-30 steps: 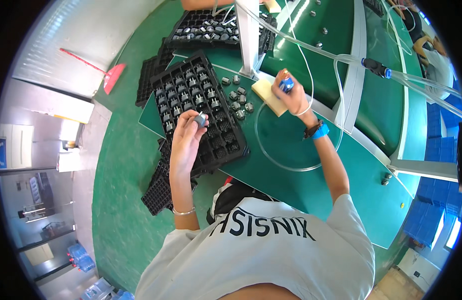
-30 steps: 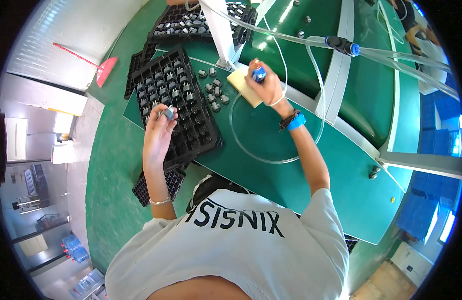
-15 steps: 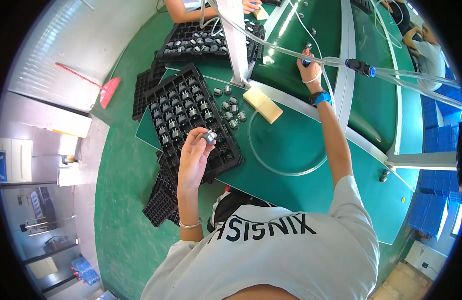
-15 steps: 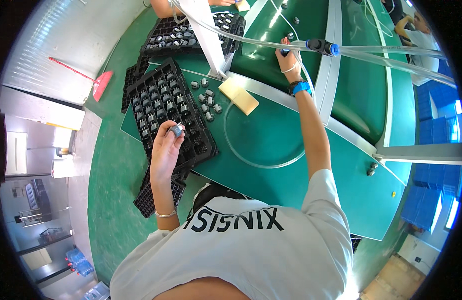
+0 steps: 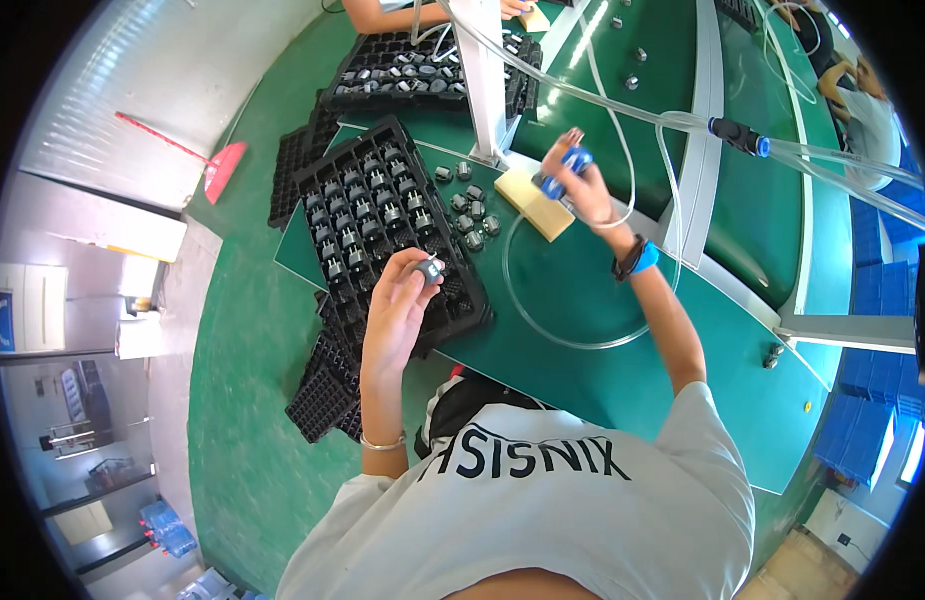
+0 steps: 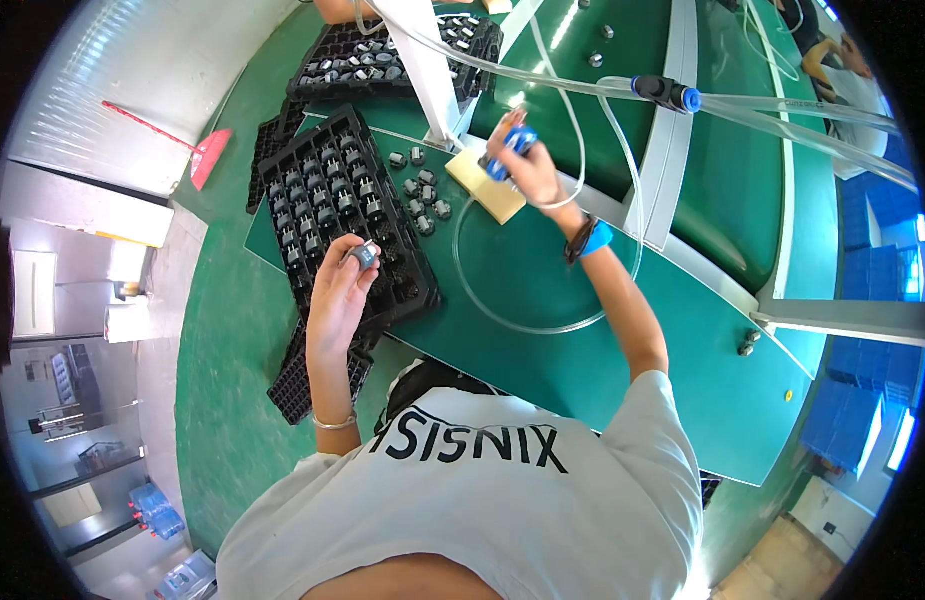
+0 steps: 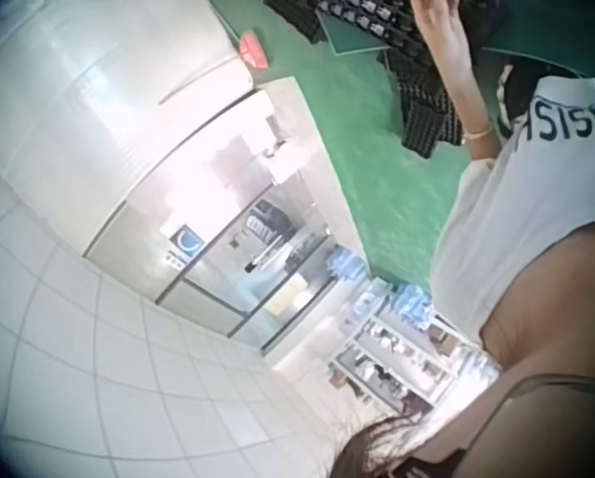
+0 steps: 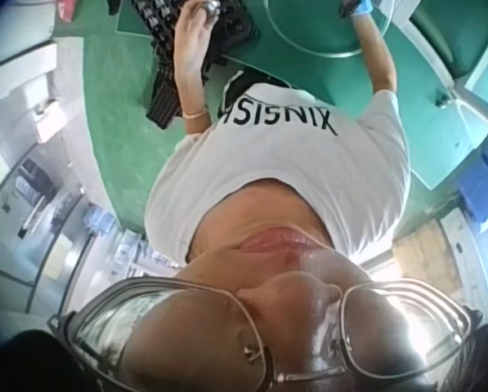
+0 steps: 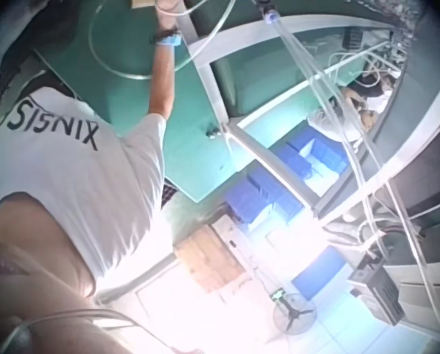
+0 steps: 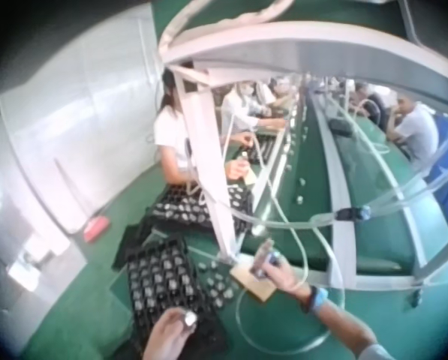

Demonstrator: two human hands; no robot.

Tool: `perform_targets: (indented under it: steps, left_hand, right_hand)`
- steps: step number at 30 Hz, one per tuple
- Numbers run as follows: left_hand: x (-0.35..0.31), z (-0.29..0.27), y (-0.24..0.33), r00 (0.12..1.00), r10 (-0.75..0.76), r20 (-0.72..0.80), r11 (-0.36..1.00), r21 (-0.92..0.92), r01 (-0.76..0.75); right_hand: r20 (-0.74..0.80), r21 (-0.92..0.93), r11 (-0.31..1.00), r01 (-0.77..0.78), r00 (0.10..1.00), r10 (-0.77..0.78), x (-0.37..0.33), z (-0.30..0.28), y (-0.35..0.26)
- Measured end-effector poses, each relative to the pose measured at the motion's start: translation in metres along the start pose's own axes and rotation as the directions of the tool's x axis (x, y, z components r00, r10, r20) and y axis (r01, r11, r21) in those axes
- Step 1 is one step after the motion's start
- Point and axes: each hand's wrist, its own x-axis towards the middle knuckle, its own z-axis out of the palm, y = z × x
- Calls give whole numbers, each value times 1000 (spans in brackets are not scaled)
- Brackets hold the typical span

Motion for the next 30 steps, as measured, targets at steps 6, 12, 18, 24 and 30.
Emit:
perform_targets:
  steps: [6,12,18,24,30]
  left_hand:
    - [-3,-1,-1,1000,0,-3,1000,13,0]
    - [-7,0,-1,1000,-3,-5,1000,2,3]
    - [-9,0,-6,1000,-8,14,1000,3,8]
    - [-10,8,-13,999,-50,18,999,-16,51]
    - [-5,19,-22,992,-100,76,968,-225,115]
  right_hand:
    - [137,-778,582,236,968,-210,-25,40,-26]
    - [60,-781,587,215,960,-272,-24,36,-17]
    - [70,-770,603,209,967,-246,-26,38,-26]
    - [107,-739,635,227,969,-222,-25,32,-29]
    - [-19,38,986,-161,987,162,-33,55,-61]
